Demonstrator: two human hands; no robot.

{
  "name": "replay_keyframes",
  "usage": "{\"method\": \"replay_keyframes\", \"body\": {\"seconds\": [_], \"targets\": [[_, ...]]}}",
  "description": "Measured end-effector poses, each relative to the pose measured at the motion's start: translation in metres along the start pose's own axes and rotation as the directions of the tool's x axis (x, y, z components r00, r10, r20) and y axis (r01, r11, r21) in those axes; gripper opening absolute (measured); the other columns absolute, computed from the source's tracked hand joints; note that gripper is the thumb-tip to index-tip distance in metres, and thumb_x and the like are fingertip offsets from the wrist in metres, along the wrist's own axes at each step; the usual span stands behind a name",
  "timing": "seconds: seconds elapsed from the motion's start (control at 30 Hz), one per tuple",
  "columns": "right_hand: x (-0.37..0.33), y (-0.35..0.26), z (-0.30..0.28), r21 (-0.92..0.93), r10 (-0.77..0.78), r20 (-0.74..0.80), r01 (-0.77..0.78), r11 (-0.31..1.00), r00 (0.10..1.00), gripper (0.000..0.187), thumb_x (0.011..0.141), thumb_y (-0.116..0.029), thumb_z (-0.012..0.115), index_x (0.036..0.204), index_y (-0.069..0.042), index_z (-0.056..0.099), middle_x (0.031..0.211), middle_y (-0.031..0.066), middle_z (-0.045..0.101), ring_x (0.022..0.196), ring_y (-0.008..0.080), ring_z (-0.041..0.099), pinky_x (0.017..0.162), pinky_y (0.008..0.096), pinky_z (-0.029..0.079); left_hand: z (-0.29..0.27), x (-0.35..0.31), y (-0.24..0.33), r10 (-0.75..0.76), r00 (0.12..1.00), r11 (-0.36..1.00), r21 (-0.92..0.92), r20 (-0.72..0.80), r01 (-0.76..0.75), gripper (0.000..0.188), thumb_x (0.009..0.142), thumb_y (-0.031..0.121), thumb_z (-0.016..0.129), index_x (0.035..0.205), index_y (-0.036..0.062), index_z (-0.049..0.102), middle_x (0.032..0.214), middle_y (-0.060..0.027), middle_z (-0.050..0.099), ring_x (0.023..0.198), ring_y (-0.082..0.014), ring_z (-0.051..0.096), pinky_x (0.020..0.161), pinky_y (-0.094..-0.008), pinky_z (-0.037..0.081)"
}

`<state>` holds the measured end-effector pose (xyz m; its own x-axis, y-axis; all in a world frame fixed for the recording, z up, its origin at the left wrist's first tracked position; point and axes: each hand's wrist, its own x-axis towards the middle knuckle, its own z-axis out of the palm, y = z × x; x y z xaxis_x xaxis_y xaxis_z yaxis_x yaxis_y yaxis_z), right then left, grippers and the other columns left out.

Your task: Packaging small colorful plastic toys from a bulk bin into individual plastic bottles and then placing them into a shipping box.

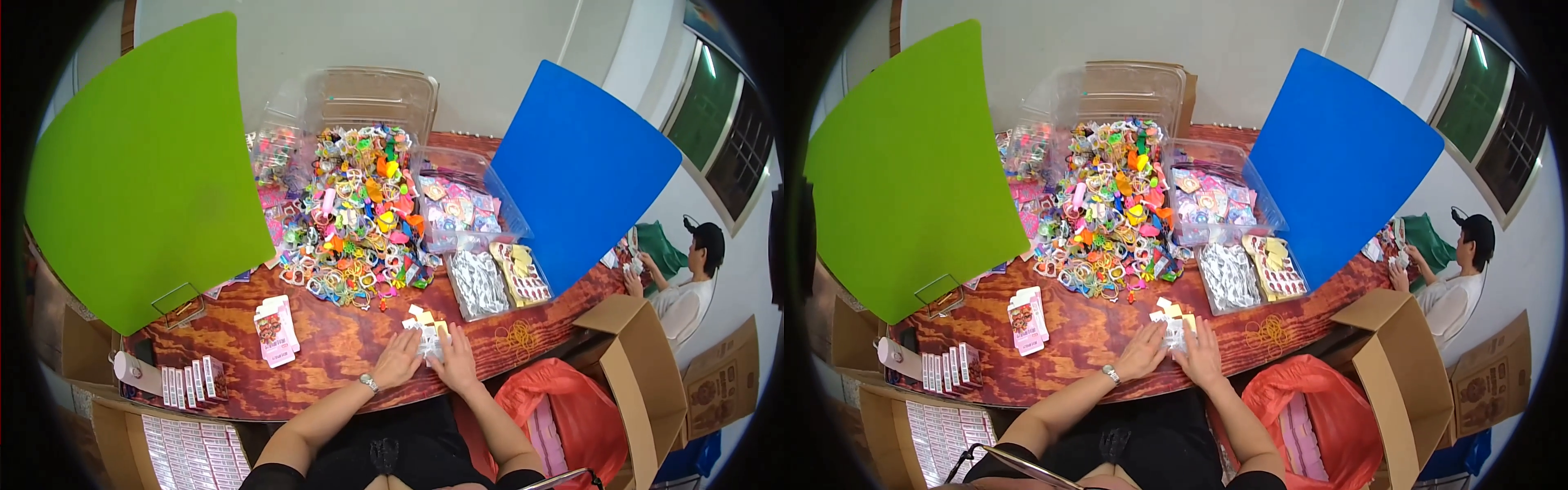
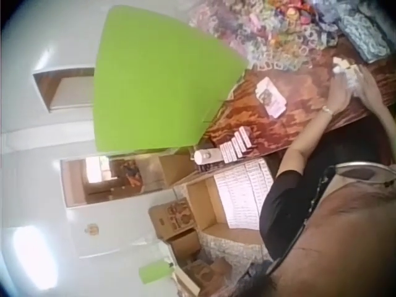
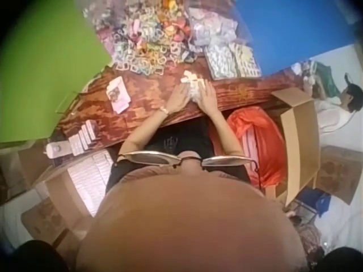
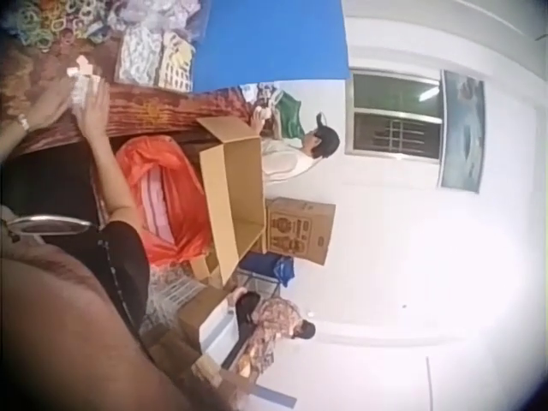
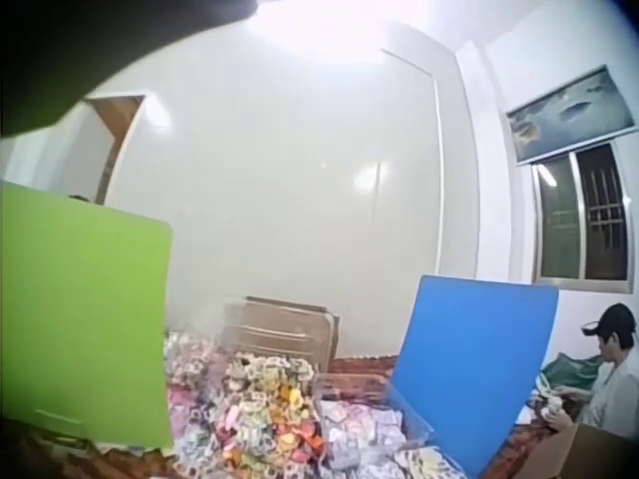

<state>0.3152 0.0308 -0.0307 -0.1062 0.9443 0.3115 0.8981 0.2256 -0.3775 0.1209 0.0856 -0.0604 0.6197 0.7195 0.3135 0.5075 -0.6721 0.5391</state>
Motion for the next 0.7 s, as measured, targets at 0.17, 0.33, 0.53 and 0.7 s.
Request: {"method": "replay_keyframes", "body": {"seconds": [0.17,0.33,0.53,0.7], "targets": [[0.009,-0.004,0.018,-0.104,-0.279,0.19,0.301,0.948,0.941,0.062,0.09,-0.049,0.067,0.146,-0.026,0.052,0.154,0.0204,0.04,0.14,0.0455,0.039,0.111,0.0635,0.033,-0.012,-0.012,-0.012,-0.152,0.966,0.945,-0.318,-0.207,0.081,0.051,0.098,0.014,0.057,0.143,-0.0049,0.043,0.142,-0.0285,0.049,0.134,-0.0429,0.047,0.112,-0.0448,0.04],[0.038,0.016,0.006,-0.128,-0.266,0.075,0.274,0.953,0.961,0.056,0.088,-0.039,0.073,0.137,-0.016,0.06,0.142,0.0195,0.051,0.128,0.0423,0.049,0.104,0.0542,0.042,-0.028,-0.017,-0.007,-0.21,0.932,0.934,-0.342,-0.295,0.102,0.043,0.097,0.014,0.062,0.135,-0.0026,0.052,0.138,-0.0255,0.053,0.126,-0.0418,0.054,0.106,-0.0439,0.046],[0.145,0.009,-0.045,0.13,-0.354,-0.133,0.37,0.92,0.926,0.043,0.088,-0.031,0.074,0.126,-0.013,0.067,0.129,0.0155,0.063,0.113,0.0369,0.061,0.097,0.0445,0.051,-0.03,-0.02,-0.003,-0.196,0.922,0.962,-0.246,-0.335,0.115,0.039,0.095,0.014,0.065,0.129,-0.0015,0.057,0.131,-0.0243,0.056,0.119,-0.0416,0.058,0.1,-0.044,0.049],[0.262,0.079,-0.098,0.091,-0.236,-0.238,0.264,0.96,0.942,0.04,0.092,-0.024,0.07,0.128,-0.007,0.065,0.124,0.0195,0.066,0.114,0.0379,0.063,0.098,0.045,0.051,-0.035,-0.014,0.007,-0.302,0.895,0.937,-0.274,-0.328,0.216,0.033,0.091,0.015,0.07,0.12,-0.0006,0.063,0.129,-0.0236,0.057,0.116,-0.039,0.06,0.096,-0.0424,0.052]]}}
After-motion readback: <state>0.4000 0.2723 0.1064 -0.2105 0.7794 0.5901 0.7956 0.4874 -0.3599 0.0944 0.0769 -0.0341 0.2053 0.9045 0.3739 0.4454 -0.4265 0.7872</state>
